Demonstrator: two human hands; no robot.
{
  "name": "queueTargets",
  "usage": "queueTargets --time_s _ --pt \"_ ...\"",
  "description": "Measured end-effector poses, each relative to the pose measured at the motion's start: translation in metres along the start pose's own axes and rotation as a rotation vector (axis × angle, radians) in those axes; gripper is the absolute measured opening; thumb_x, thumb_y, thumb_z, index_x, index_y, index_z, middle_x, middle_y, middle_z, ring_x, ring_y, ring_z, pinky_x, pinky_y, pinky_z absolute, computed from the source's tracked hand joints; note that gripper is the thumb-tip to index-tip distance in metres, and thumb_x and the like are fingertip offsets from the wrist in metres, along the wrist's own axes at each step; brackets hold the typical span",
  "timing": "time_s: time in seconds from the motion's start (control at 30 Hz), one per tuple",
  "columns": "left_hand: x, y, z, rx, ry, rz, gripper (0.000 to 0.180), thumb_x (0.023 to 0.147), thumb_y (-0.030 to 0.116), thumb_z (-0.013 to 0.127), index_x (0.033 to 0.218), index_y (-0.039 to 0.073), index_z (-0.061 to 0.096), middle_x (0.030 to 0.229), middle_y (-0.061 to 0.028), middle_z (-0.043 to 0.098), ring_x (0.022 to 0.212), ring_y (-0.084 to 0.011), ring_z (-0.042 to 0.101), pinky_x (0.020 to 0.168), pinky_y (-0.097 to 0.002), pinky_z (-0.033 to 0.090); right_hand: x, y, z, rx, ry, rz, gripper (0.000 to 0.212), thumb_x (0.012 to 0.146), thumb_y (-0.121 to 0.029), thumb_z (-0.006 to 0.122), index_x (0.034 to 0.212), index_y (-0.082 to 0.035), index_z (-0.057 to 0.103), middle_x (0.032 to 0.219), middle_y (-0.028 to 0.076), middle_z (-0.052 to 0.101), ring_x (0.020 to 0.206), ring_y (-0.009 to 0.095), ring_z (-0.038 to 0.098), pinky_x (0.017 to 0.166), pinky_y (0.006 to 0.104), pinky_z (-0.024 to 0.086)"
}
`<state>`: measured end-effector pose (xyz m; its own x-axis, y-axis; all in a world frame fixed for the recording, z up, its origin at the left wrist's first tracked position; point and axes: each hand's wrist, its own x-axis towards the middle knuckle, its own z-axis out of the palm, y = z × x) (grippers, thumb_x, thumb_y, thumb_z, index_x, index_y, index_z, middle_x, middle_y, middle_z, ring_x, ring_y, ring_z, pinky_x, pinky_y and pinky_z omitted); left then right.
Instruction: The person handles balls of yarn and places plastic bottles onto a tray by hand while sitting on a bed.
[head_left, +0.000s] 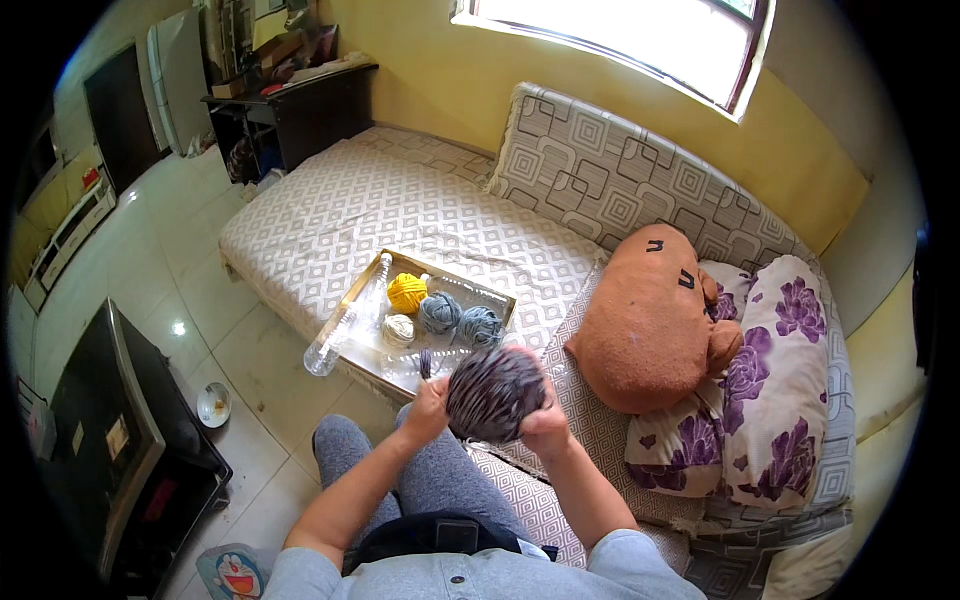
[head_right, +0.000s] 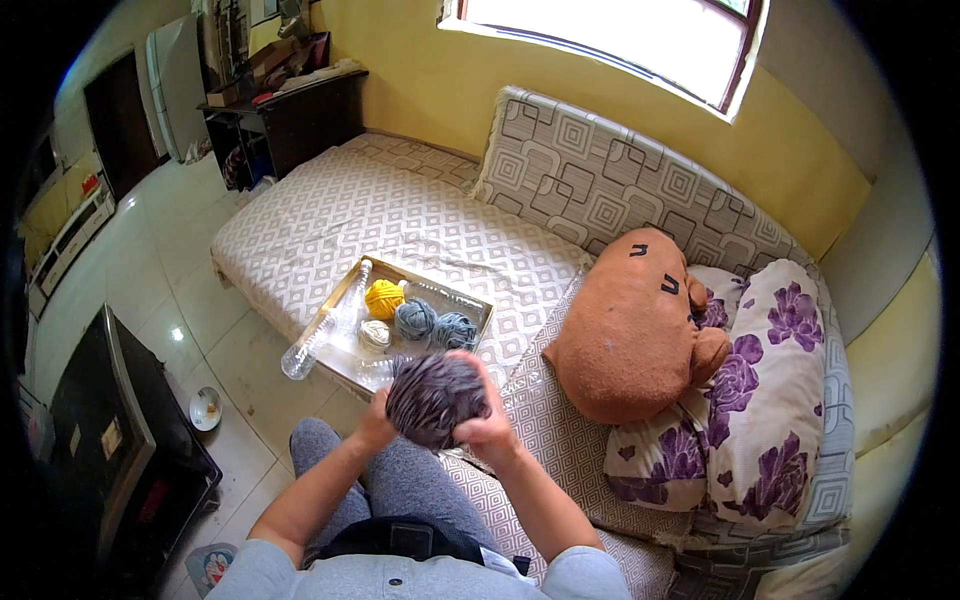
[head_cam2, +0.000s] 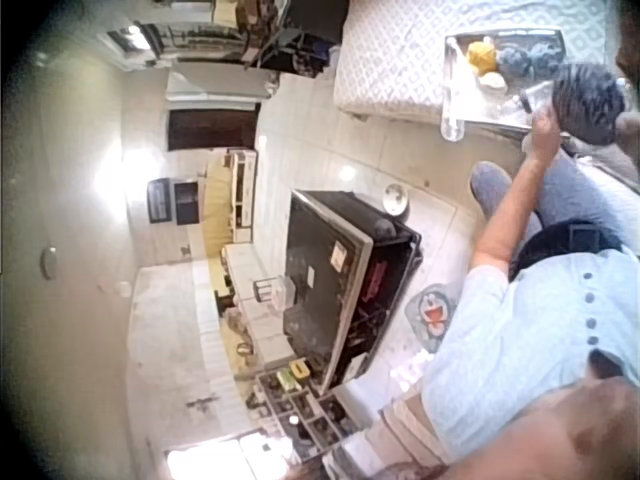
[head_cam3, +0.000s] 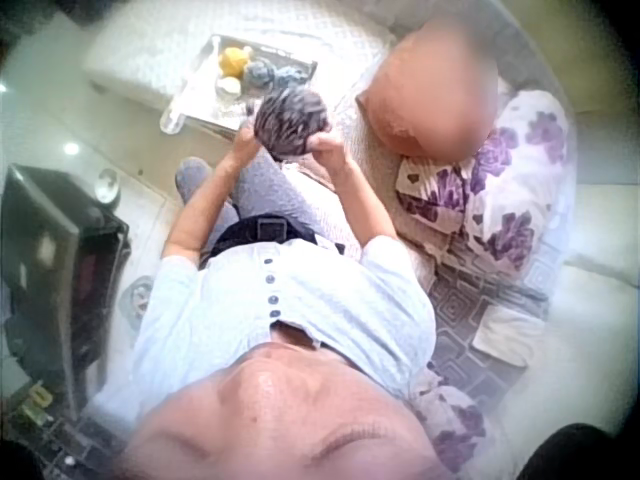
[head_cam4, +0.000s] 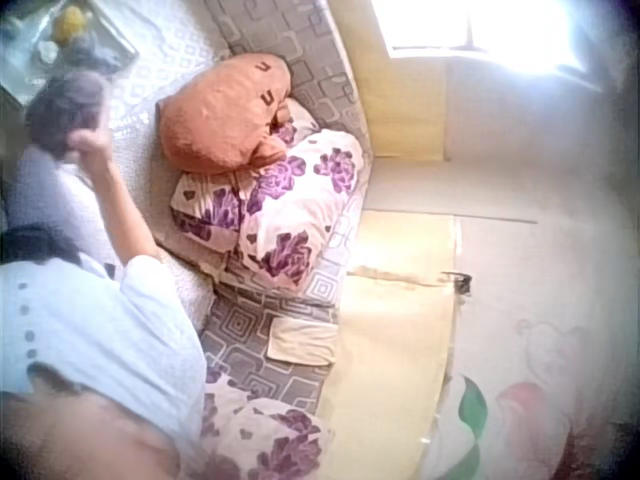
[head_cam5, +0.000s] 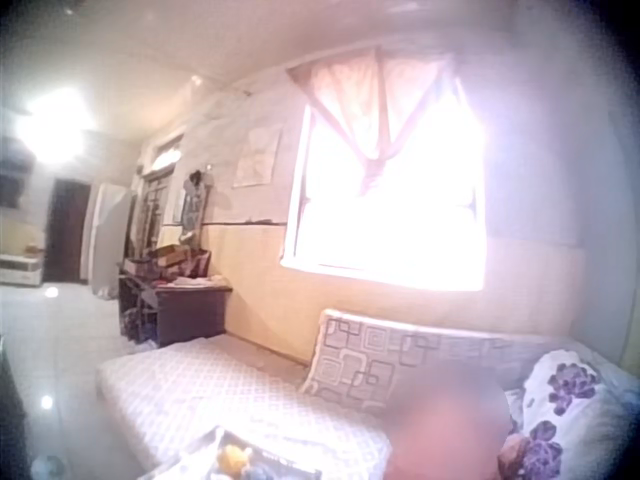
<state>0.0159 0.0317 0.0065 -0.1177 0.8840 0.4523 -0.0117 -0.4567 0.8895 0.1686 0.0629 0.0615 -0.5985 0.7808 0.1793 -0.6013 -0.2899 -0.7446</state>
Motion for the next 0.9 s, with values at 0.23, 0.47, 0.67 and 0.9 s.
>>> queueTargets --time_s 0.23,0.47,0.67,0.9 --pt "-0.017 0.010 -0.007 0.056 -0.247 -0.306 0.035 0.089 0.028 0.052 0.065 0.002 0.052 0.056 0.0040 0.043 0.054 -0.0046 0.038 0.047 -0.0231 0.033 0.027 -0.009 -0.023 -0.799 0.174 -0.307 0.079 0.049 -0.011 0.075 0.119 -0.005 0.037 0.105 0.010 0.050 0.098 0.021 0.052 0.088 0.0310 0.042" --pt "0.024 0.005 -0.029 -0.078 -0.067 -0.199 0.033 0.088 0.028 0.056 0.063 0.007 0.050 0.058 0.0075 0.042 0.055 -0.0008 0.033 0.047 -0.0202 0.028 -0.013 0.004 -0.023 -0.708 -0.219 0.221 0.090 0.042 -0.021 0.079 0.122 -0.005 0.040 0.110 0.011 0.049 0.103 0.021 0.050 0.094 0.0305 0.037" --pt "-0.024 -0.033 -0.007 -0.127 -0.033 -0.363 0.042 0.092 0.035 0.045 0.062 0.005 0.047 0.056 0.0051 0.041 0.053 -0.0042 0.033 0.046 -0.0225 0.028 0.015 -0.012 0.001 -0.032 -0.030 -0.113 0.089 0.044 -0.009 0.074 0.124 -0.004 0.033 0.112 0.012 0.049 0.105 0.023 0.051 0.092 0.0333 0.041" --pt "-0.009 0.024 -0.013 0.043 -0.250 -0.231 0.035 0.090 0.025 0.052 0.063 0.004 0.048 0.055 0.0044 0.040 0.054 -0.0046 0.034 0.047 -0.0234 0.031 0.024 0.009 -0.040 -1.041 0.108 -0.229 0.076 0.049 -0.018 0.079 0.115 -0.004 0.043 0.102 0.009 0.049 0.096 0.022 0.051 0.087 0.0321 0.041"
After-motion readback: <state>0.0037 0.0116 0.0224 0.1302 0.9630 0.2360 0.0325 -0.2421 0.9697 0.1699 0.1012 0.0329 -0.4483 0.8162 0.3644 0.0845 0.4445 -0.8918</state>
